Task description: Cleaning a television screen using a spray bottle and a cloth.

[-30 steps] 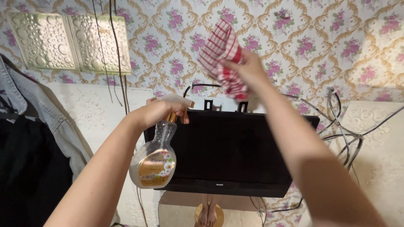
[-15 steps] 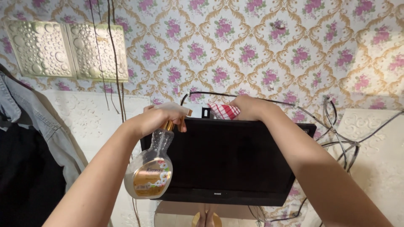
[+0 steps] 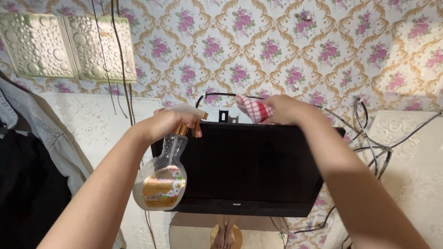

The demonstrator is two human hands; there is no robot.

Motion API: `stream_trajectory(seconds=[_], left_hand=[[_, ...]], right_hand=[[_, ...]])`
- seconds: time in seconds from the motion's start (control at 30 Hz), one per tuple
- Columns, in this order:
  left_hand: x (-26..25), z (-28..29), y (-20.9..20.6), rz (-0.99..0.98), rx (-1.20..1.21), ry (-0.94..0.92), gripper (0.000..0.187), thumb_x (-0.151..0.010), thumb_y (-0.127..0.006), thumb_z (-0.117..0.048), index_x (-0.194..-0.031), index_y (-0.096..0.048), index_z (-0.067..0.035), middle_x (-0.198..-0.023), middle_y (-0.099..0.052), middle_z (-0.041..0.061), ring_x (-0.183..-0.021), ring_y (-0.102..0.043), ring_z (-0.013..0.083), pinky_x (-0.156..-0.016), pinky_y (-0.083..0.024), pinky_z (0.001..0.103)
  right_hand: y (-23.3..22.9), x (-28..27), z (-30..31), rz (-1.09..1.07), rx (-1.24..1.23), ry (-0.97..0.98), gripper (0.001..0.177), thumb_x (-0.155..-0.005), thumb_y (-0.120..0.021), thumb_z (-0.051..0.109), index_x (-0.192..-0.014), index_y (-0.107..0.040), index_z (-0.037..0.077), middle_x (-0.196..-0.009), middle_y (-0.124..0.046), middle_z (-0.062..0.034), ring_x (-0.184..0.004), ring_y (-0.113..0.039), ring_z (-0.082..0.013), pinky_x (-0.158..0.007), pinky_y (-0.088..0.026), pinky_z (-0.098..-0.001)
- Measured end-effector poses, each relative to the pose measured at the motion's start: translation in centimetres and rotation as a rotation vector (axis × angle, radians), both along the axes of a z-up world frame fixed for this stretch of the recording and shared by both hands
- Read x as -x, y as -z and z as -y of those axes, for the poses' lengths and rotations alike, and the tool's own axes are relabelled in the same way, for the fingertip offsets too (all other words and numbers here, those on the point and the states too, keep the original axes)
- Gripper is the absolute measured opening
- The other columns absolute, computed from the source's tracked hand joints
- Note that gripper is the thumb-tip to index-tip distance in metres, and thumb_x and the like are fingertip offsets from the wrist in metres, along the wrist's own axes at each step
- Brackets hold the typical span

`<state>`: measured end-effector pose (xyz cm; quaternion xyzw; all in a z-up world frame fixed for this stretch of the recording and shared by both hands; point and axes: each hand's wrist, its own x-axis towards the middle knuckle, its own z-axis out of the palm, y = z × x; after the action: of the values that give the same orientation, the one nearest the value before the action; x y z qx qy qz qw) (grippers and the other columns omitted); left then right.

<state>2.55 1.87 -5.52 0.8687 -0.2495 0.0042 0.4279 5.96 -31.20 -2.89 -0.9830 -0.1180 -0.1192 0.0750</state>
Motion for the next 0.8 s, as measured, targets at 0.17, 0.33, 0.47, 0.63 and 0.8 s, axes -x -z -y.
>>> stream_trajectory(seconds=[0.17, 0.33, 0.47, 0.63, 0.8], left_hand=[[-0.7, -0.2, 0.4, 0.001, 0.049, 0.040, 0.055, -0.077, -0.051, -0.020, -0.128, -0.069, -0.008, -0.090, -0.079, 0.004, -0.099, -0.067, 0.0145, -0.101, -0.033, 0.030], [-2.3, -0.5, 1.4, -0.131, 0.281, 0.205, 0.054, -0.077, -0.052, -0.014, -0.127, -0.065, 0.002, -0.086, -0.076, 0.010, -0.090, -0.069, 0.0224, -0.091, -0.051, 0.032], [-2.9, -0.6, 1.7, -0.116, 0.221, 0.181, 0.050, -0.077, -0.053, -0.019, -0.119, -0.068, 0.003, -0.089, -0.078, 0.009, -0.090, -0.071, 0.0203, -0.094, -0.047, 0.033], [-0.6, -0.4, 0.8, 0.017, 0.019, 0.011, 0.045, -0.076, -0.053, -0.030, -0.107, -0.077, -0.007, -0.091, -0.081, 0.002, -0.099, -0.070, 0.0151, -0.114, -0.012, 0.038], [-1.0, -0.7, 1.0, 0.043, -0.072, 0.008, 0.034, -0.075, -0.050, -0.036, -0.084, -0.077, -0.018, -0.092, -0.081, -0.006, -0.109, -0.063, 0.0077, -0.114, -0.007, 0.043]], right_hand=[[1.0, -1.9, 0.6, -0.026, 0.003, -0.029, 0.049, -0.080, -0.079, 0.019, -0.128, -0.069, 0.019, -0.110, -0.077, -0.0157, -0.102, -0.072, -0.0301, -0.092, -0.054, -0.0406], [0.6, -2.3, 1.1, -0.048, -0.175, -0.111, 0.036, -0.082, -0.078, 0.019, -0.117, -0.075, 0.008, -0.103, -0.080, -0.0155, -0.098, -0.073, -0.0294, -0.091, -0.054, -0.0402], [-1.3, -4.0, -3.1, 0.399, -0.183, -0.275, 0.051, -0.080, -0.078, 0.014, -0.129, -0.065, 0.006, -0.121, -0.069, -0.0175, -0.114, -0.062, -0.0307, -0.100, -0.045, -0.0413], [-3.3, -2.8, -13.9, 0.836, 0.055, -0.361, 0.064, -0.072, -0.077, 0.018, -0.133, -0.059, 0.007, -0.139, -0.059, -0.0151, -0.130, -0.046, -0.0307, -0.107, -0.035, -0.0483], [-0.7, -11.9, -17.5, 0.655, 0.834, -0.831, 0.048, -0.094, -0.053, 0.021, -0.142, -0.057, 0.014, -0.150, -0.053, -0.0045, -0.143, -0.042, -0.0238, -0.118, -0.032, -0.0427]])
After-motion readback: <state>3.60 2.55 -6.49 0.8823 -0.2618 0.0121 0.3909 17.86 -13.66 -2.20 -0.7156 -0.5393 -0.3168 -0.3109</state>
